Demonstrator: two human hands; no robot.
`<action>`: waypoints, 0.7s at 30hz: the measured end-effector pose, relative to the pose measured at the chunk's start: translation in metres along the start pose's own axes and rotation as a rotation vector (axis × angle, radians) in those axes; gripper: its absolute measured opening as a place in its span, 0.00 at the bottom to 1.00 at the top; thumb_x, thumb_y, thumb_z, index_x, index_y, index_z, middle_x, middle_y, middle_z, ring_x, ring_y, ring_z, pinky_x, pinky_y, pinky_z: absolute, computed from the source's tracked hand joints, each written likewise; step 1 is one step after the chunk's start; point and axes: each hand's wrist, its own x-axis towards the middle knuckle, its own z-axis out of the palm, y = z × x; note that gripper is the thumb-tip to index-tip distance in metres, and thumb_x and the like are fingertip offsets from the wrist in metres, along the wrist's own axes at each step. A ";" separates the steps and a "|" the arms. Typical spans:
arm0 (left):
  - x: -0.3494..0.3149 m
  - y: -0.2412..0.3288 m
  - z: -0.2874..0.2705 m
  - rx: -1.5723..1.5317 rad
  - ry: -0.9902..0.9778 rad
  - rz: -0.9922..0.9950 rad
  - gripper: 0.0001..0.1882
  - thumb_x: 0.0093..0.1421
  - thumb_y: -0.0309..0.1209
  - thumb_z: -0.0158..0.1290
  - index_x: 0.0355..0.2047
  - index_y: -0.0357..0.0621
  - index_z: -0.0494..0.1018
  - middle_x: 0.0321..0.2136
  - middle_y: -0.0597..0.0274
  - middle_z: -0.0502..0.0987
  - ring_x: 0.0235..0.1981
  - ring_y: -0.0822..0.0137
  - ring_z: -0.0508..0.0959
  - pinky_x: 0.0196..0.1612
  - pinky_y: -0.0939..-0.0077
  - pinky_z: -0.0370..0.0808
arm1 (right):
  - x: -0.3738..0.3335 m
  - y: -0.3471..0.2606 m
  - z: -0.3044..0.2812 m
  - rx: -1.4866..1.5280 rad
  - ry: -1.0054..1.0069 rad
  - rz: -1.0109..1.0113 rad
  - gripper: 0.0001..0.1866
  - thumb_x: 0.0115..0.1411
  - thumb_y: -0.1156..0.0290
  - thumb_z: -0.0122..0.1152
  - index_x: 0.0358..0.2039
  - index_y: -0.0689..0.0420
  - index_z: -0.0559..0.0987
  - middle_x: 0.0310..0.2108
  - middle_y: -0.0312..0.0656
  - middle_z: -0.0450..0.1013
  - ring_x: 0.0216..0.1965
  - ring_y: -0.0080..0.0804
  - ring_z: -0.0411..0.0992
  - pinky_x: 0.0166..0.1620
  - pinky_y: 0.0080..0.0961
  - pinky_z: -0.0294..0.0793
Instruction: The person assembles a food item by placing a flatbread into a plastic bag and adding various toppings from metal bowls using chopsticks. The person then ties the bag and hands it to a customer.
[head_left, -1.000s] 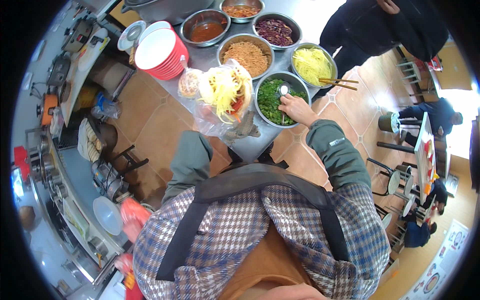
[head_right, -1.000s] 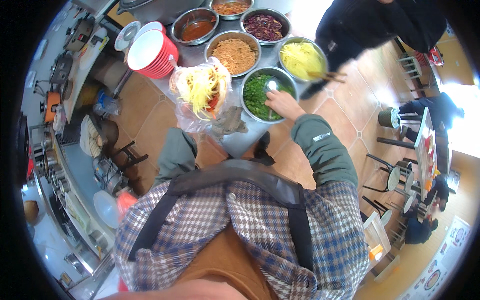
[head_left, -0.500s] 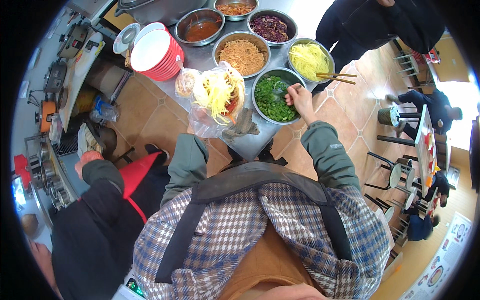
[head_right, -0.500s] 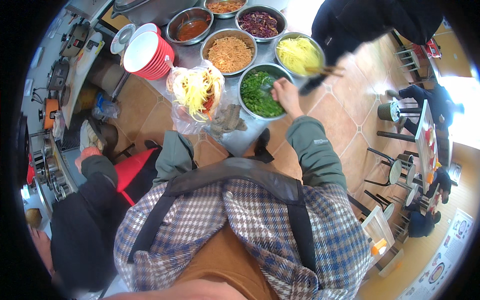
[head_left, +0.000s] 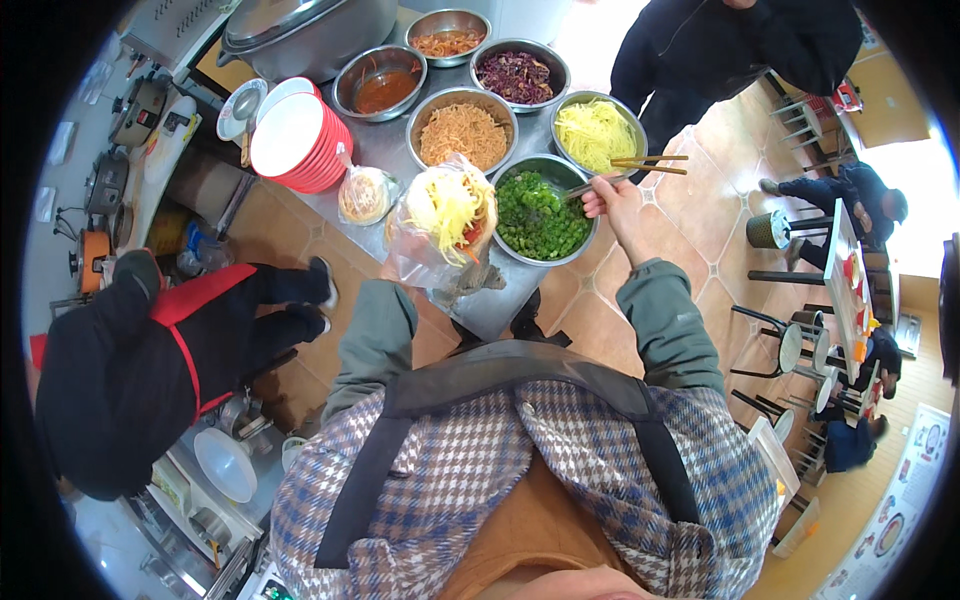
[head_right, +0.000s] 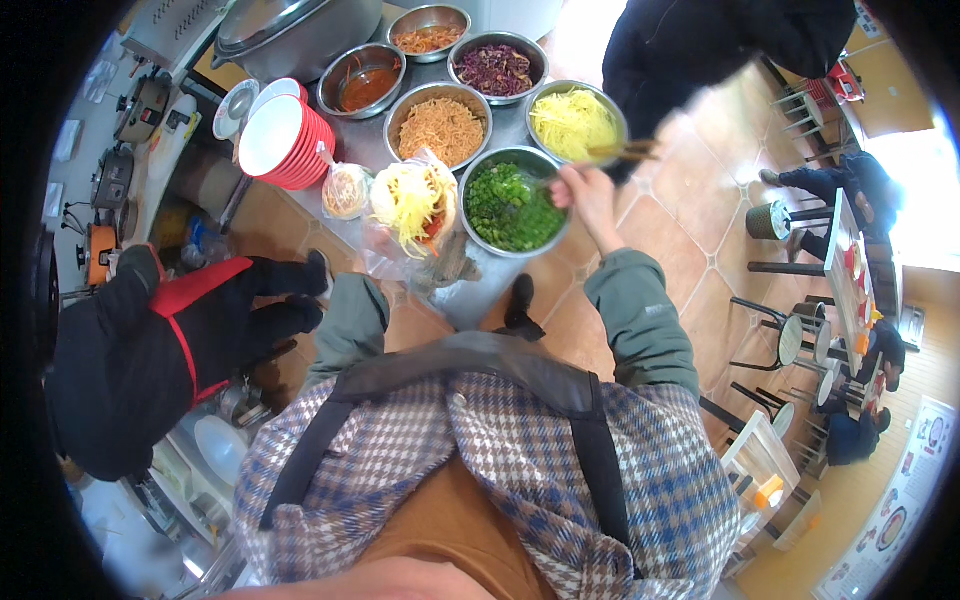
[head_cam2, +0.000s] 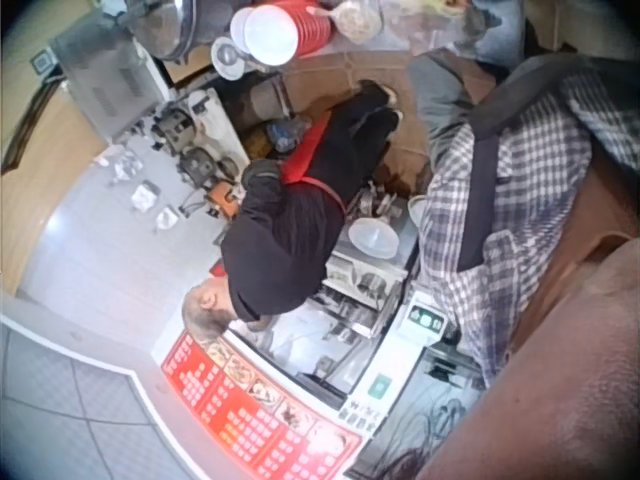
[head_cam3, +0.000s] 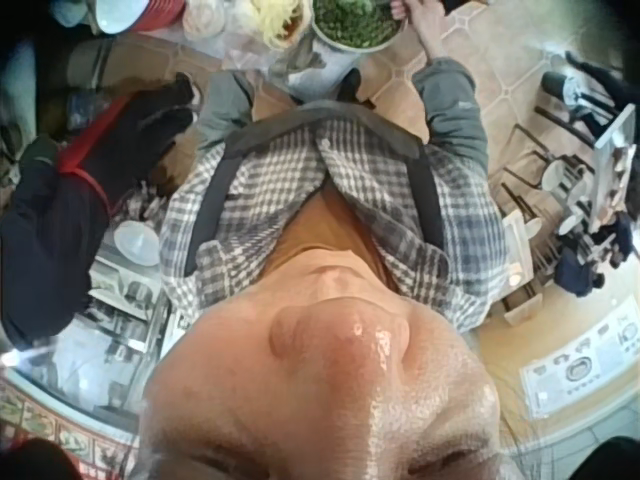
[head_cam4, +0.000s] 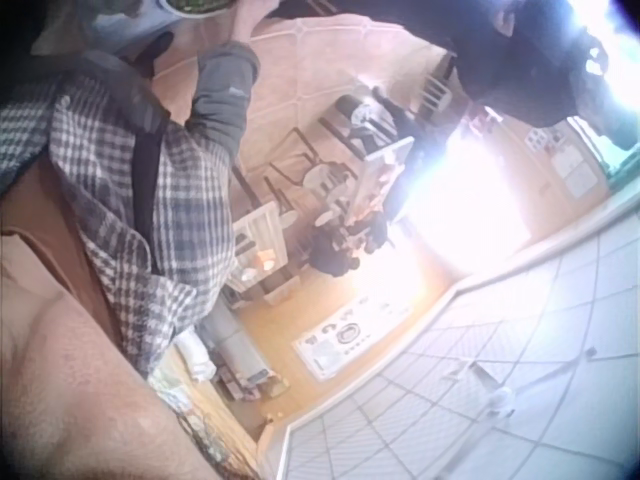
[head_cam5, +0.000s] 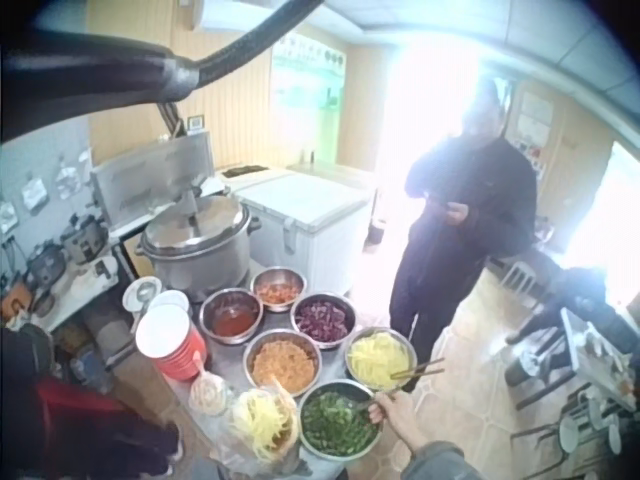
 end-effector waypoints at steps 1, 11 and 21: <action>0.003 -0.001 0.007 -0.016 -0.013 -0.017 0.26 0.69 0.47 0.49 0.61 0.47 0.67 0.53 0.59 0.76 0.54 0.64 0.77 0.57 0.63 0.76 | -0.004 -0.017 -0.003 0.003 -0.026 -0.052 0.09 0.69 0.68 0.55 0.39 0.63 0.75 0.26 0.44 0.78 0.21 0.27 0.76 0.24 0.21 0.78; 0.037 -0.025 0.081 -0.213 -0.113 -0.272 0.26 0.69 0.50 0.47 0.60 0.49 0.68 0.53 0.60 0.76 0.54 0.64 0.77 0.58 0.63 0.75 | -0.065 -0.135 0.027 0.073 -0.222 -0.339 0.08 0.70 0.72 0.55 0.39 0.64 0.76 0.26 0.43 0.78 0.21 0.23 0.75 0.25 0.18 0.75; 0.043 -0.043 0.083 -0.217 -0.116 -0.214 0.44 0.51 0.44 0.69 0.64 0.47 0.61 0.58 0.54 0.71 0.56 0.57 0.75 0.59 0.56 0.76 | -0.074 -0.130 0.011 0.081 -0.116 -0.450 0.06 0.70 0.73 0.54 0.38 0.64 0.75 0.27 0.43 0.78 0.23 0.24 0.75 0.27 0.18 0.76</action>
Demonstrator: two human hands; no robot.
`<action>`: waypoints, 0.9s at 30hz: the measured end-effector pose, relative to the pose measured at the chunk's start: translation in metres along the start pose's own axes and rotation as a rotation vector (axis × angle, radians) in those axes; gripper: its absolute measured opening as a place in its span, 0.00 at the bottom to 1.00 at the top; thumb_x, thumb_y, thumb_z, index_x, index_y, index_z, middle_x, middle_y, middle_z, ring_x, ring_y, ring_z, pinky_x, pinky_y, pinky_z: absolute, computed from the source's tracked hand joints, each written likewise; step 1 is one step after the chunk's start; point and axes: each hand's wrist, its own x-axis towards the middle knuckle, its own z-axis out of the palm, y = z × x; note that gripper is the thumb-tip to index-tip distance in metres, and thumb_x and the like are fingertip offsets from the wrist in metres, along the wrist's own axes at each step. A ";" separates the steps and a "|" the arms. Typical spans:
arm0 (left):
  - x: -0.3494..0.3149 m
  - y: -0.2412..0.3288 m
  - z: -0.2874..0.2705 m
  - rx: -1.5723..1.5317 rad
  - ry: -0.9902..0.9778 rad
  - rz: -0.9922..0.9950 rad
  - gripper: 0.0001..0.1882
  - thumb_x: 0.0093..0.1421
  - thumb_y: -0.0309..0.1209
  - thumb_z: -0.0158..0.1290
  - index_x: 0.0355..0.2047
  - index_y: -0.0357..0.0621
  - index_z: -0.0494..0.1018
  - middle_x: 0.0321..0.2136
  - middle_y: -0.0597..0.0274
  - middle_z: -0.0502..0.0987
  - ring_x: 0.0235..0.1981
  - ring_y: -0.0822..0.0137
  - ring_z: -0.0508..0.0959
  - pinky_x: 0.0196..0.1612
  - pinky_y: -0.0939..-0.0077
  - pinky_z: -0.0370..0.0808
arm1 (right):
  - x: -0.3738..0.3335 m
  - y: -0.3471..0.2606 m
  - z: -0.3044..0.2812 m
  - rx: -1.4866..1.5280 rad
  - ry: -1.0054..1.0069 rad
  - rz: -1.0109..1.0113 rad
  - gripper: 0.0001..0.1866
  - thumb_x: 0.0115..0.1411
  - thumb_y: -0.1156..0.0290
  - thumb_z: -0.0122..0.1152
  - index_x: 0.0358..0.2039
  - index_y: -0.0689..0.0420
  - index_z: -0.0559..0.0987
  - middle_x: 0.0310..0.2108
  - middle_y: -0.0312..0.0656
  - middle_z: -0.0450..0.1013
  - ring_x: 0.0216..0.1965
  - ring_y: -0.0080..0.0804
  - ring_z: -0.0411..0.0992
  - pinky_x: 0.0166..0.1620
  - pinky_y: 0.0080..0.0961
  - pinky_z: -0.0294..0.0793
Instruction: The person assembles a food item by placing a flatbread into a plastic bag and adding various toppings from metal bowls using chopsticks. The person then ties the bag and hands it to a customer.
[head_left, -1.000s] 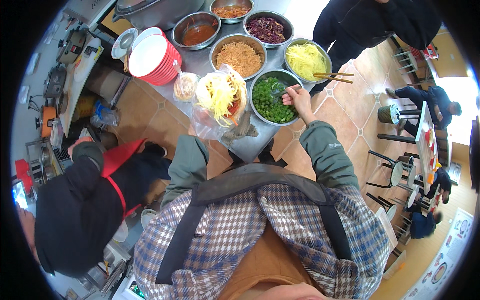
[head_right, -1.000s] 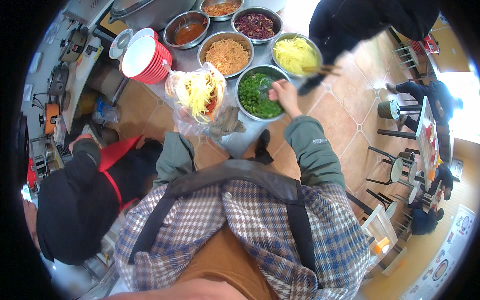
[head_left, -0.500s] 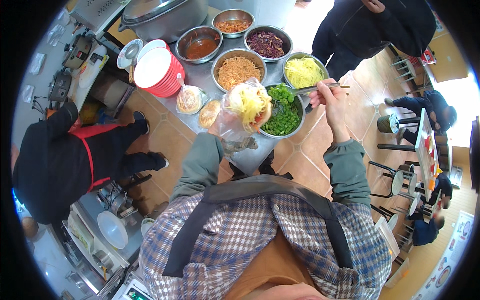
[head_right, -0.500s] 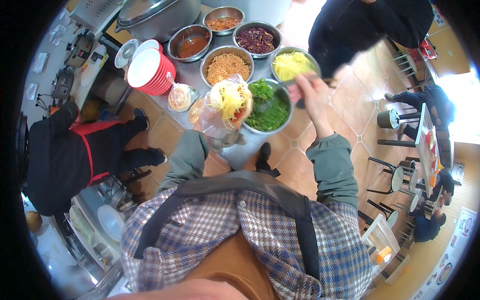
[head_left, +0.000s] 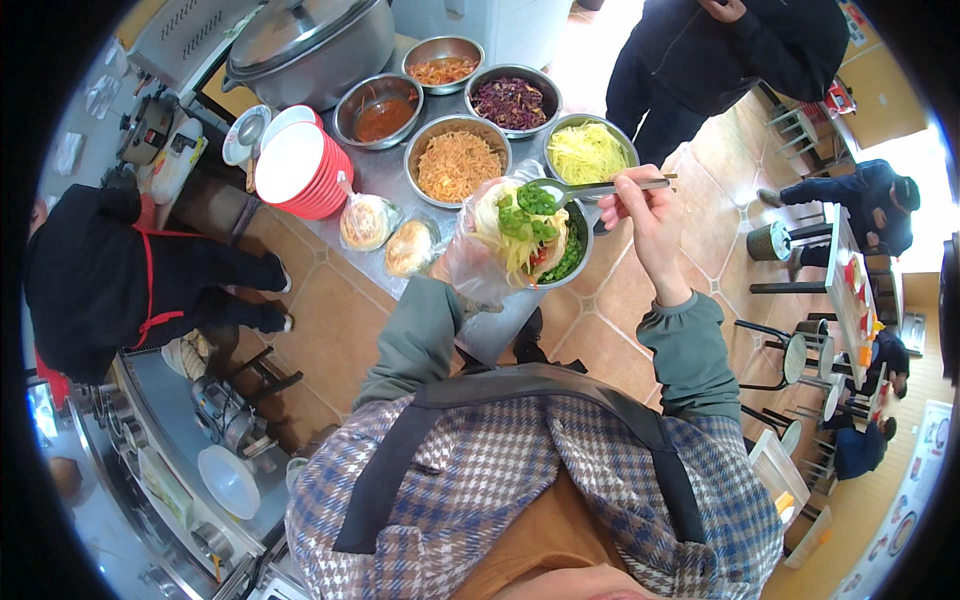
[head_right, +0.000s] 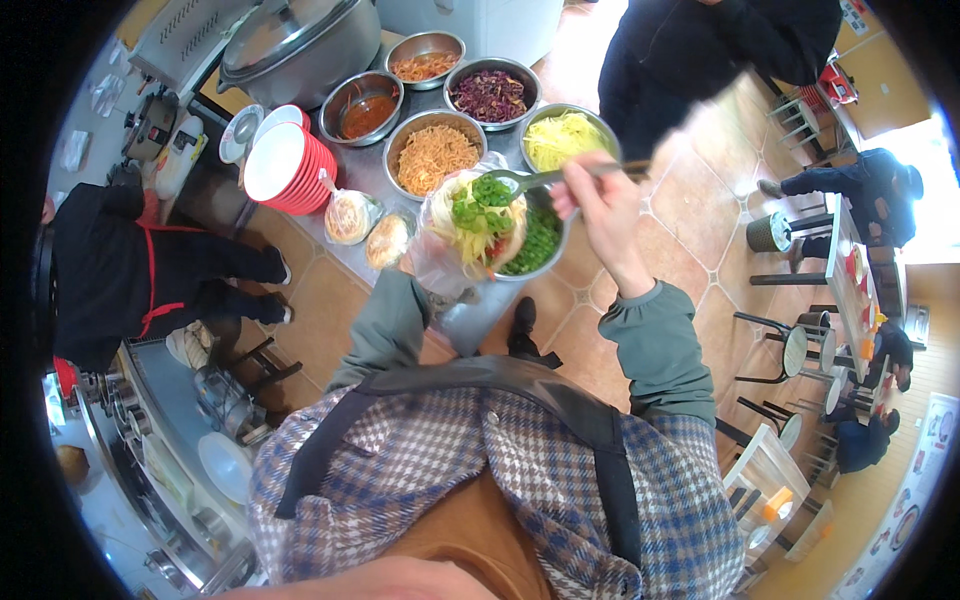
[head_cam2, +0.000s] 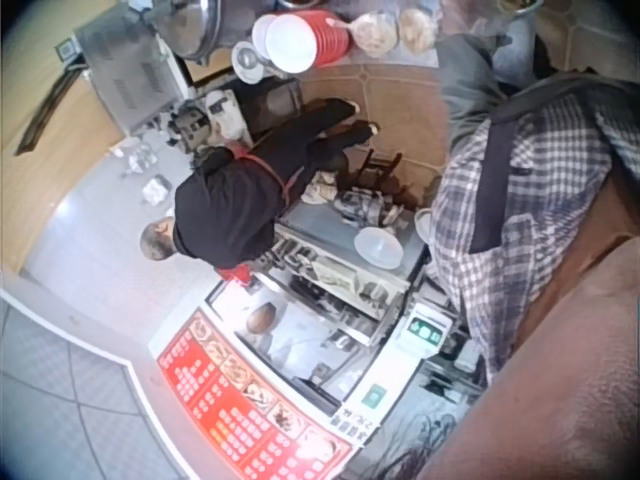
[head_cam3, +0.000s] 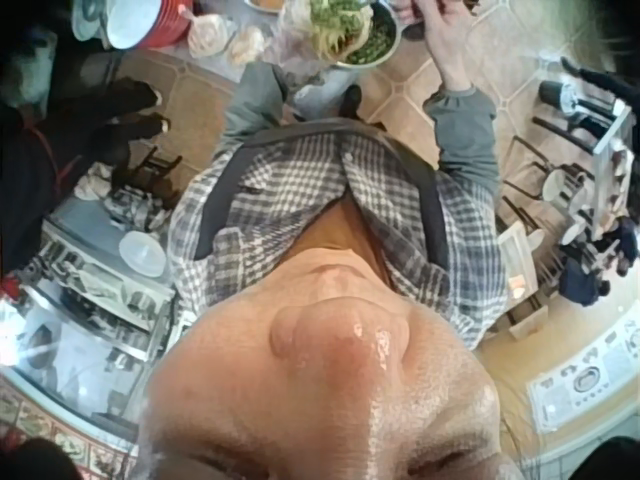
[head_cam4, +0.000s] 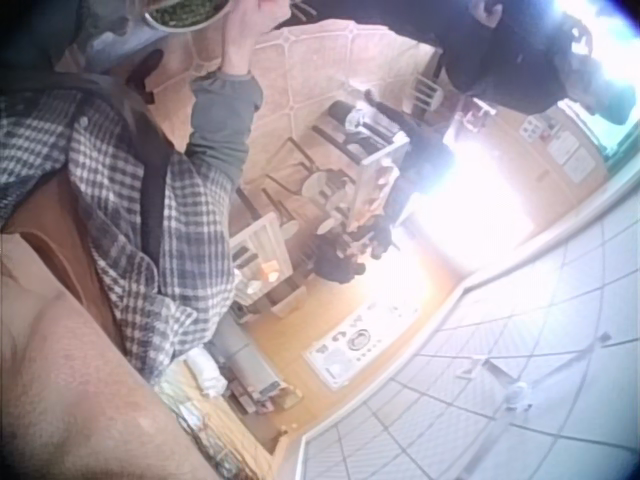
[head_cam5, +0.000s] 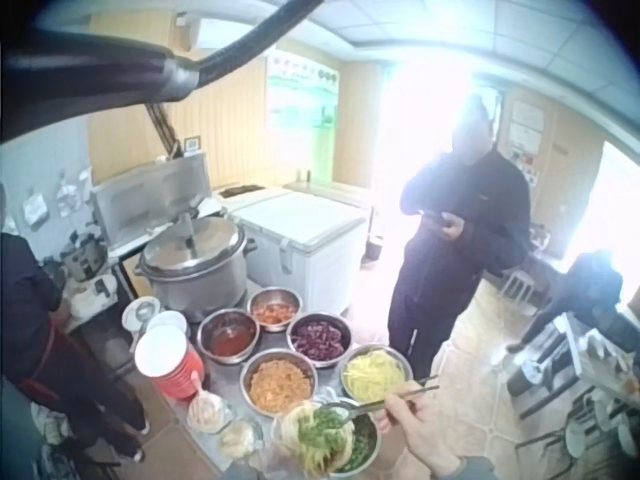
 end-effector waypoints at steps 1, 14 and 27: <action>-0.001 -0.001 -0.002 0.071 -0.096 0.062 0.52 0.42 0.44 0.74 0.65 0.47 0.59 0.59 0.53 0.70 0.57 0.55 0.75 0.60 0.54 0.75 | 0.001 0.001 -0.002 0.013 0.011 0.017 0.06 0.70 0.73 0.54 0.38 0.64 0.75 0.27 0.43 0.78 0.23 0.24 0.75 0.27 0.18 0.76; 0.002 0.013 0.004 0.126 0.025 0.075 0.38 0.52 0.28 0.67 0.62 0.48 0.62 0.57 0.58 0.72 0.56 0.62 0.76 0.60 0.61 0.76 | -0.003 -0.012 -0.003 0.079 -0.028 -0.004 0.06 0.70 0.72 0.53 0.38 0.61 0.74 0.27 0.43 0.78 0.23 0.24 0.76 0.27 0.18 0.76; -0.012 0.021 -0.017 0.285 -0.051 0.231 0.39 0.51 0.36 0.68 0.62 0.45 0.64 0.56 0.56 0.73 0.55 0.60 0.76 0.59 0.61 0.76 | 0.008 0.034 -0.031 0.270 0.145 0.110 0.07 0.70 0.69 0.52 0.39 0.58 0.75 0.25 0.41 0.77 0.22 0.25 0.74 0.25 0.19 0.75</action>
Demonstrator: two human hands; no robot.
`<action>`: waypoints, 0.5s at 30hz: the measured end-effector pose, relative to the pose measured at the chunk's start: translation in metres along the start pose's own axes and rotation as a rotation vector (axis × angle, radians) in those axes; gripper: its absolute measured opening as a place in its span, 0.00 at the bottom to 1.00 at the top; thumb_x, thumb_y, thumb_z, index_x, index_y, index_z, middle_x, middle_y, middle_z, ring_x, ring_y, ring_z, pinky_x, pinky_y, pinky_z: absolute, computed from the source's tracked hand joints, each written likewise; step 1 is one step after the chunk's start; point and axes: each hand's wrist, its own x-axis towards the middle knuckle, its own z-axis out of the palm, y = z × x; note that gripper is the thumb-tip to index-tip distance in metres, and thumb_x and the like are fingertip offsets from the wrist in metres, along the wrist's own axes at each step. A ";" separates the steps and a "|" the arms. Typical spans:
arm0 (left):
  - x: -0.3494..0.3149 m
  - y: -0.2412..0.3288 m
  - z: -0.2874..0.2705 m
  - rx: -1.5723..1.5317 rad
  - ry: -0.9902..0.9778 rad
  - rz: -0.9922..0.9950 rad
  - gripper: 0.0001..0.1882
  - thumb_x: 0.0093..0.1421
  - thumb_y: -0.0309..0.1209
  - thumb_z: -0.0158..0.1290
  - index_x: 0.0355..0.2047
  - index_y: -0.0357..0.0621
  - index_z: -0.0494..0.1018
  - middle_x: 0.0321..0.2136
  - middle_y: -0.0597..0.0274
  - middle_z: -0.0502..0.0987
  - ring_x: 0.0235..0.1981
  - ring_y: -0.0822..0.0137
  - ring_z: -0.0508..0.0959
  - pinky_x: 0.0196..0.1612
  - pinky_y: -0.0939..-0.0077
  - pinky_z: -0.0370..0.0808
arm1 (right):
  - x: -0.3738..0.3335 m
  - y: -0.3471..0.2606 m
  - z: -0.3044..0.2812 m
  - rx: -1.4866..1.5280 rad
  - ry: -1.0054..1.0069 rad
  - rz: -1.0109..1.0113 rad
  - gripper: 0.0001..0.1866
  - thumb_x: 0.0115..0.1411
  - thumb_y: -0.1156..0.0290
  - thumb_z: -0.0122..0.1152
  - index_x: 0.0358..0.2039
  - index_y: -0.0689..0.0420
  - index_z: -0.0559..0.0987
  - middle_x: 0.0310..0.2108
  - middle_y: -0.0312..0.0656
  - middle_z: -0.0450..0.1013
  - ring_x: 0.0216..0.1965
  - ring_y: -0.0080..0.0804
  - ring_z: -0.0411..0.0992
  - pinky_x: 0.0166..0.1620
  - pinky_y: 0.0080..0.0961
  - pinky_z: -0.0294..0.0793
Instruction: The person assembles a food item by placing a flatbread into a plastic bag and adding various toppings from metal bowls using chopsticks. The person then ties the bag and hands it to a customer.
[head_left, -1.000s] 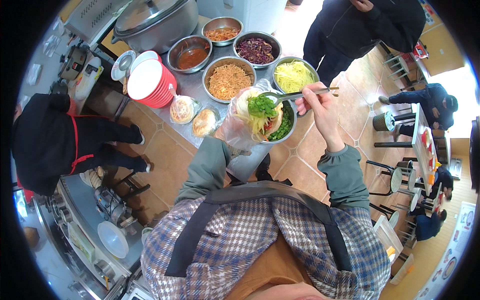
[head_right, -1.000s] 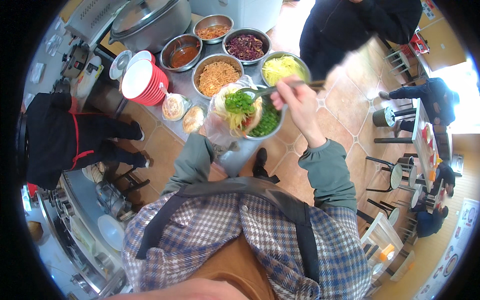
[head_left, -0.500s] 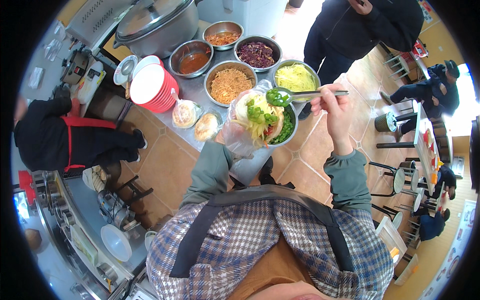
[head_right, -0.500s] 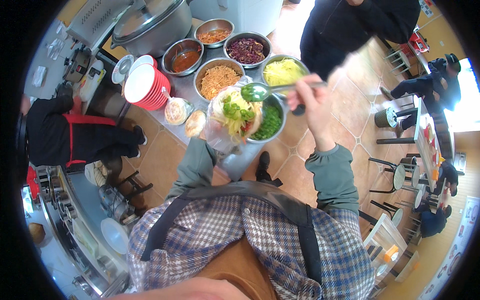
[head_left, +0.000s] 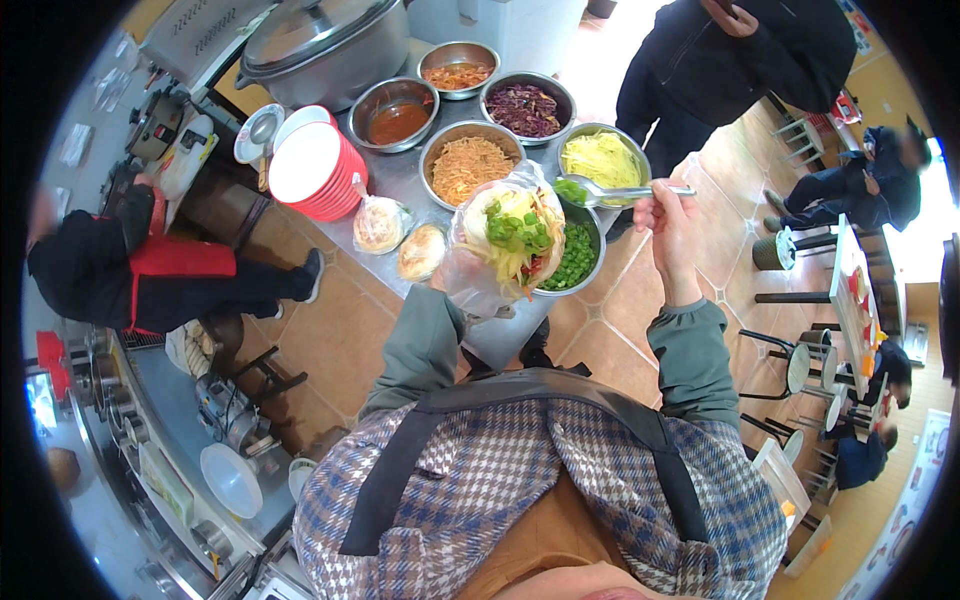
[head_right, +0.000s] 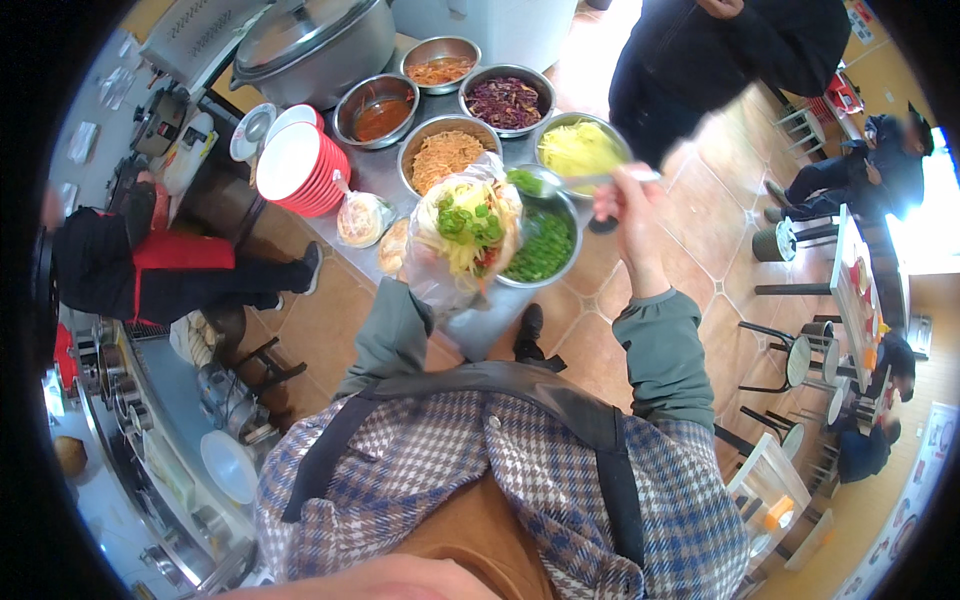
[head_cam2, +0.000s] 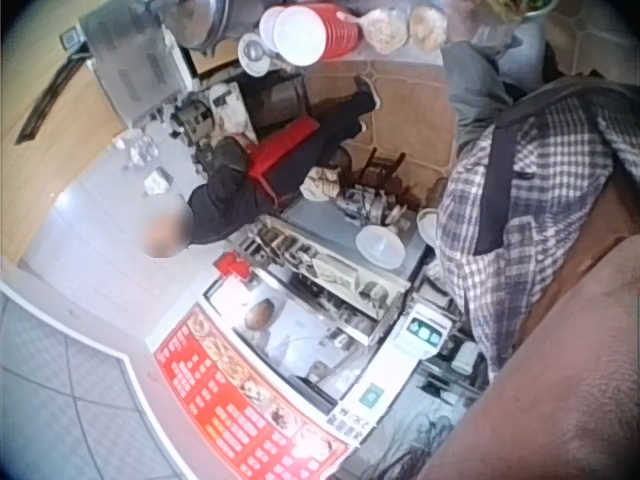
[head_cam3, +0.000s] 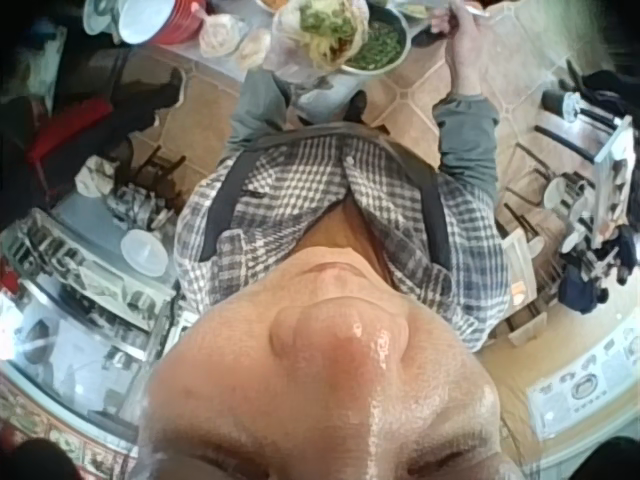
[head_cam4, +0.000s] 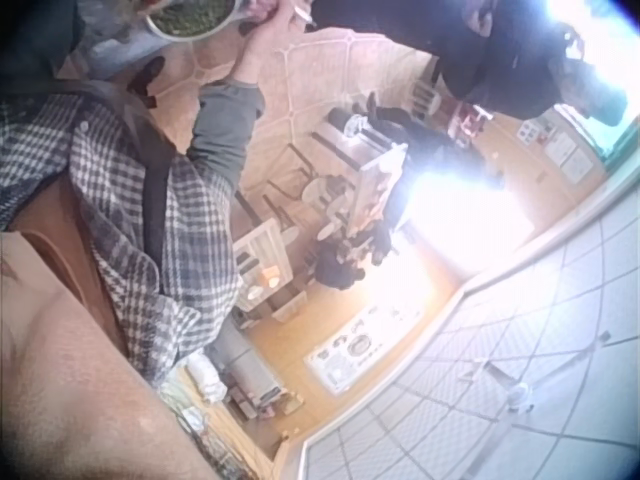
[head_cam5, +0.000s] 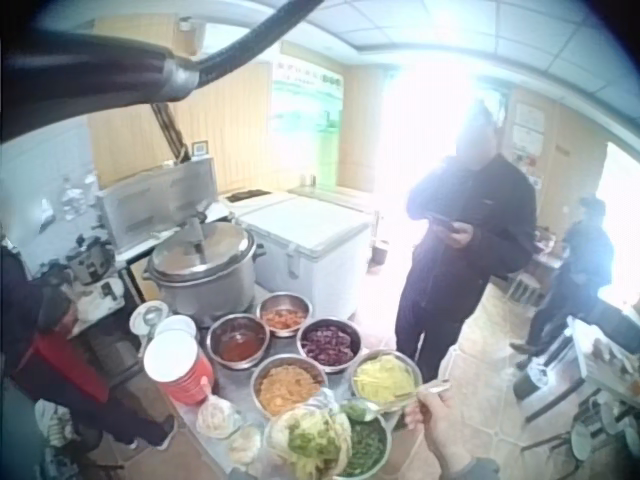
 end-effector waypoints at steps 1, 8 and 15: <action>-0.003 0.003 -0.003 0.002 0.009 0.011 0.40 0.51 0.37 0.68 0.62 0.45 0.63 0.56 0.56 0.73 0.55 0.60 0.76 0.60 0.61 0.76 | 0.003 0.012 -0.011 -0.046 0.062 0.012 0.07 0.69 0.68 0.53 0.38 0.57 0.75 0.25 0.41 0.77 0.21 0.25 0.74 0.24 0.19 0.73; -0.041 0.051 -0.037 0.058 0.088 0.103 0.42 0.49 0.39 0.70 0.62 0.45 0.63 0.56 0.56 0.73 0.56 0.60 0.76 0.60 0.61 0.75 | -0.016 0.145 -0.054 -0.401 0.099 0.272 0.10 0.68 0.68 0.58 0.39 0.62 0.73 0.28 0.43 0.77 0.23 0.26 0.75 0.25 0.23 0.78; -0.054 0.069 -0.051 0.124 0.110 0.157 0.45 0.47 0.42 0.71 0.63 0.45 0.63 0.57 0.56 0.73 0.56 0.59 0.76 0.61 0.61 0.74 | -0.056 0.087 0.004 -1.321 0.151 -0.675 0.23 0.53 0.69 0.73 0.49 0.59 0.76 0.40 0.44 0.74 0.43 0.42 0.72 0.48 0.37 0.72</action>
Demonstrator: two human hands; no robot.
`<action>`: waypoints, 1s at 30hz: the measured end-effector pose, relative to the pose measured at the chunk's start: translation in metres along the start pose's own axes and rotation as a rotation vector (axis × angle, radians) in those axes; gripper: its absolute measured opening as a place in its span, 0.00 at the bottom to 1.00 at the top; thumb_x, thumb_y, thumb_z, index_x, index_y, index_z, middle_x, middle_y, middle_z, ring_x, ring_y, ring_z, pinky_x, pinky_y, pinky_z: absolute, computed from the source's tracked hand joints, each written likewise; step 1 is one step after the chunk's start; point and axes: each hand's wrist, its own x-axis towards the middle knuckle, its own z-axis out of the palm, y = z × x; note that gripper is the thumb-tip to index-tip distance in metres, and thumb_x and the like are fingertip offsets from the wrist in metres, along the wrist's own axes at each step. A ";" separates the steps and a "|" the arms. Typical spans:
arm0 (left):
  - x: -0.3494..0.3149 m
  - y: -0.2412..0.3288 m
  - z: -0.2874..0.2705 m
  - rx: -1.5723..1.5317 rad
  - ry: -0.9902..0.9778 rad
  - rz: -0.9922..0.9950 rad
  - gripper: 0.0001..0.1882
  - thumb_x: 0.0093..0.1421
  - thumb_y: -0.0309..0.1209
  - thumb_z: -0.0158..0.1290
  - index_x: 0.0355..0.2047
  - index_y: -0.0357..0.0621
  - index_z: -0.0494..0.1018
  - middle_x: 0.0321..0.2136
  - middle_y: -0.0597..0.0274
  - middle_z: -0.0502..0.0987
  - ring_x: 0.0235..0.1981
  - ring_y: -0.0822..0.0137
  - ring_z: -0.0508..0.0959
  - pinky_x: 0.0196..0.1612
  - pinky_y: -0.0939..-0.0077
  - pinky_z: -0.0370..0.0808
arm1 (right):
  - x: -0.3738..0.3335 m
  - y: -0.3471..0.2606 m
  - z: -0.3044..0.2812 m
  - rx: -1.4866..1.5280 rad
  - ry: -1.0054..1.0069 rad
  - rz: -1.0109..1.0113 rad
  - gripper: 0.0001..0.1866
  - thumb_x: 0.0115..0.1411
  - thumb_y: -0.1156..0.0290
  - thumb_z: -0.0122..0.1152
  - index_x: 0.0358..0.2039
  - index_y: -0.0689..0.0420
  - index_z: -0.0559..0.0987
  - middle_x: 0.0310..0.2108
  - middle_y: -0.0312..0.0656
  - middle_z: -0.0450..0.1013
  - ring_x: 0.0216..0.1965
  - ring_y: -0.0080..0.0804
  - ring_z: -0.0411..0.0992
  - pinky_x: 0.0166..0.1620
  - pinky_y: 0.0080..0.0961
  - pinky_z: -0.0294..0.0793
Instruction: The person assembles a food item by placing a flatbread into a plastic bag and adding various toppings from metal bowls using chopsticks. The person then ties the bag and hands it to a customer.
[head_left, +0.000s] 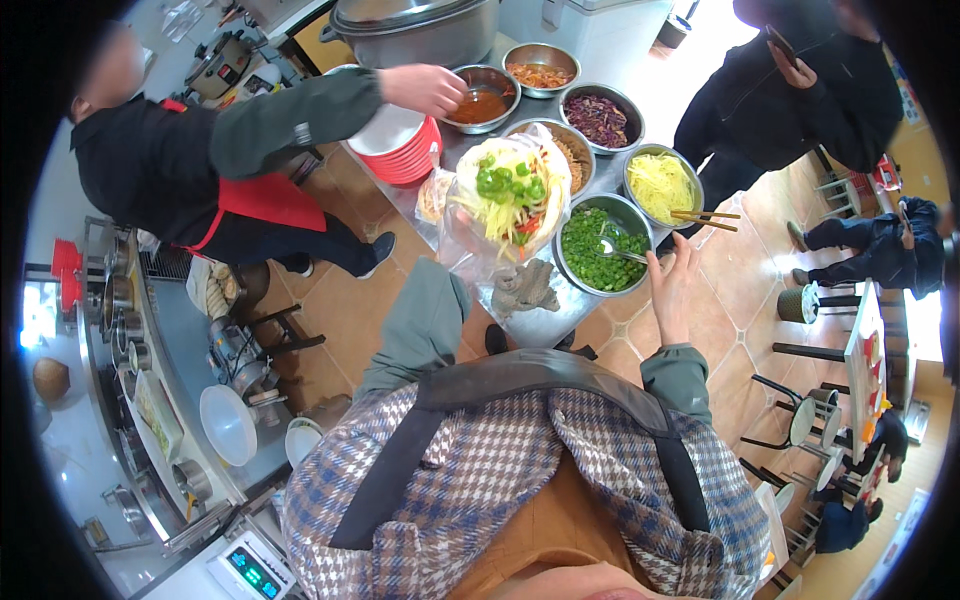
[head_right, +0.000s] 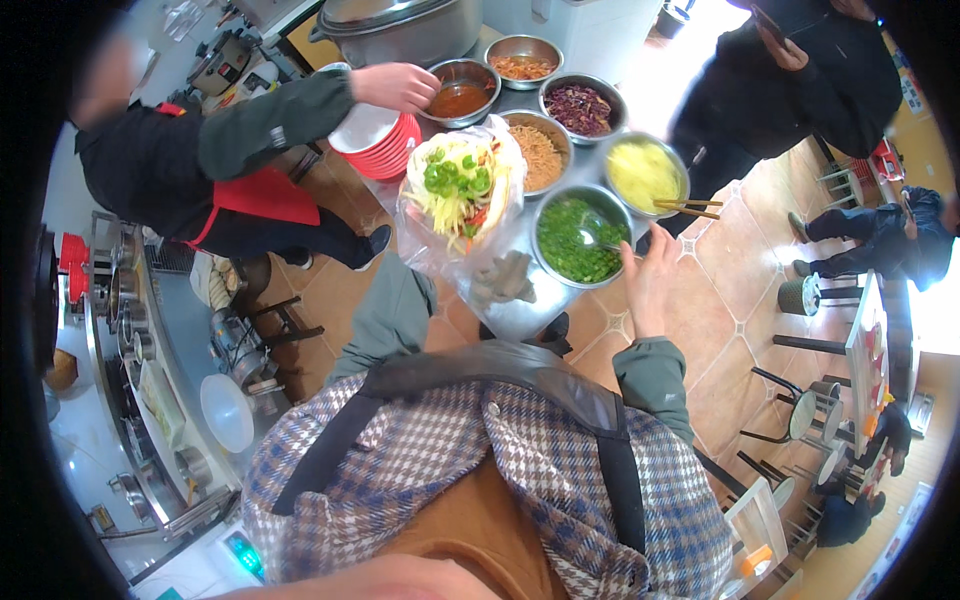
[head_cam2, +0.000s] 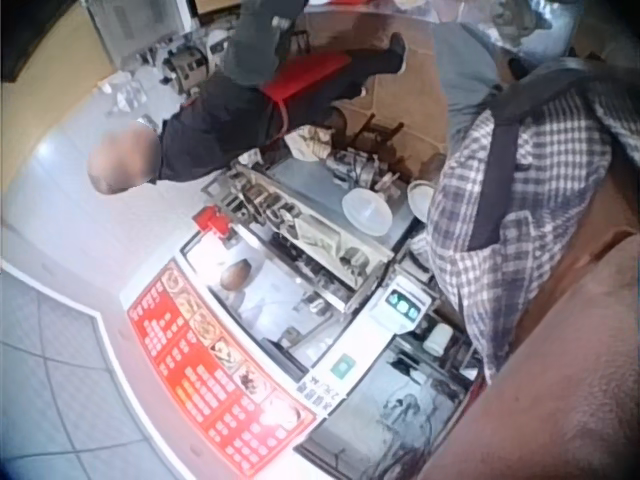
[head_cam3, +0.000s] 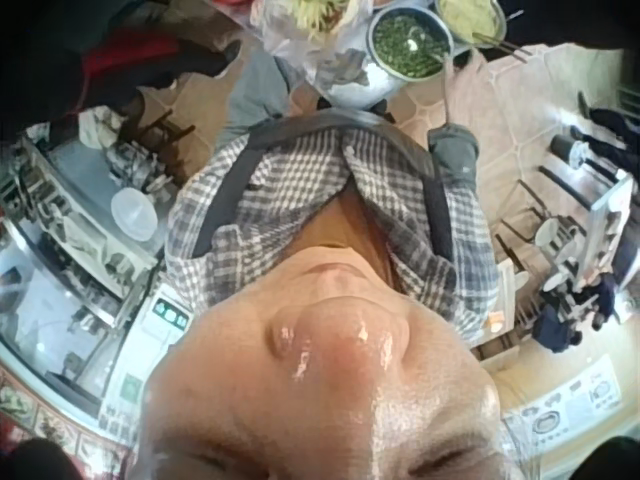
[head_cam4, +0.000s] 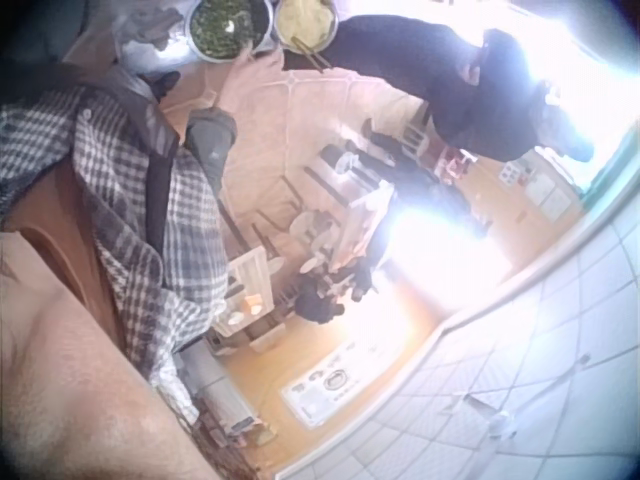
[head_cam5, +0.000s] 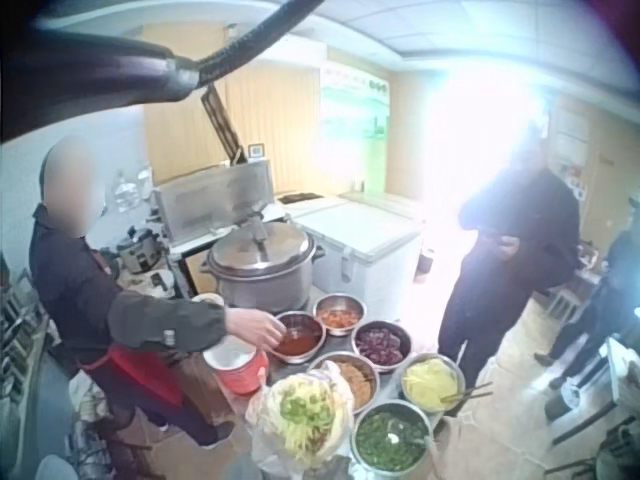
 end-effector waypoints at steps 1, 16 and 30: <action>0.002 0.000 0.001 -0.004 -0.008 0.002 0.46 0.47 0.42 0.71 0.63 0.44 0.63 0.57 0.56 0.73 0.56 0.59 0.76 0.61 0.60 0.74 | 0.007 -0.028 -0.008 0.095 0.021 -0.102 0.23 0.51 0.70 0.74 0.47 0.59 0.77 0.40 0.44 0.74 0.44 0.44 0.72 0.50 0.38 0.71; 0.008 0.003 0.047 -0.206 -0.096 0.037 0.54 0.42 0.51 0.74 0.65 0.44 0.62 0.58 0.57 0.73 0.57 0.59 0.76 0.62 0.60 0.74 | 0.136 -0.222 -0.050 0.781 -0.177 -0.373 0.09 0.46 0.70 0.74 0.27 0.56 0.82 0.31 0.39 0.69 0.37 0.38 0.68 0.42 0.33 0.67; 0.028 -0.065 0.093 0.107 0.365 0.591 0.47 0.53 0.38 0.68 0.67 0.42 0.53 0.60 0.57 0.66 0.59 0.62 0.70 0.62 0.65 0.70 | 0.037 -0.163 0.004 1.407 -0.412 0.299 0.53 0.48 0.73 0.78 0.68 0.62 0.52 0.64 0.45 0.62 0.63 0.35 0.64 0.63 0.35 0.66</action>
